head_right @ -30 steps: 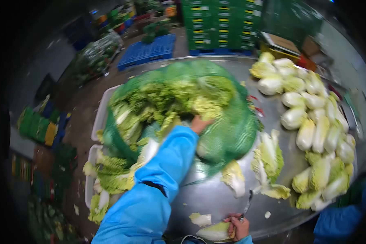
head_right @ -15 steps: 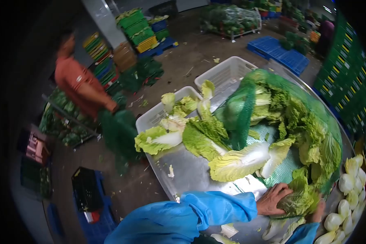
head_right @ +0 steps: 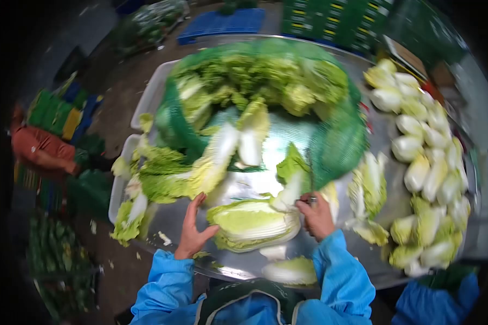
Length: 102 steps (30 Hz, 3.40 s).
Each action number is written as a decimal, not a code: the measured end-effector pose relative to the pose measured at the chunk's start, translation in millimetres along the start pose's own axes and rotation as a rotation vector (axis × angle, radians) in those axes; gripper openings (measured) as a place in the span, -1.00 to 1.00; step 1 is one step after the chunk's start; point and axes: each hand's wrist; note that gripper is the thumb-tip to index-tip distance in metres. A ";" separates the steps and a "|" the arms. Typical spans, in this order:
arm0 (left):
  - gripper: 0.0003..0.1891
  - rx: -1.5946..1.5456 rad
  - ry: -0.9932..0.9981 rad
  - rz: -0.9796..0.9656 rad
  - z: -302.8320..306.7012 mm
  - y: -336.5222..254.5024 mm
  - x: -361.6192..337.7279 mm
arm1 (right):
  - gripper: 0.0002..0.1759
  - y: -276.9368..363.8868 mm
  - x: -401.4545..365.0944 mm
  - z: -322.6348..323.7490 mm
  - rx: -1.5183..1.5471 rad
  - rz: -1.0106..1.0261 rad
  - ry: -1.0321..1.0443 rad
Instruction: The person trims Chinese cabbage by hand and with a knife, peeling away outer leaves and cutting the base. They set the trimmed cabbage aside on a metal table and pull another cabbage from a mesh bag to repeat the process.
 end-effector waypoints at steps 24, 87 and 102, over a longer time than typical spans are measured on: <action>0.21 0.677 0.551 -0.258 -93.1 -20.0 7.2 | -0.68 -93.2 54.1 71.0 -0.017 0.302 -0.180; -0.71 -0.235 -0.283 -0.038 -65.3 32.1 -12.5 | -0.45 -29.1 -26.3 -7.1 0.124 0.167 -0.178; -0.23 -0.222 0.081 0.095 -71.3 50.4 -10.2 | -0.41 -102.4 -9.2 -84.2 0.283 -0.084 0.124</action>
Point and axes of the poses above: each hand's wrist, its own x-axis towards the middle knuckle, its own z-axis out of the back of the hand, y = z × x, and after that the axes turned 10 degrees about -z, right-handed
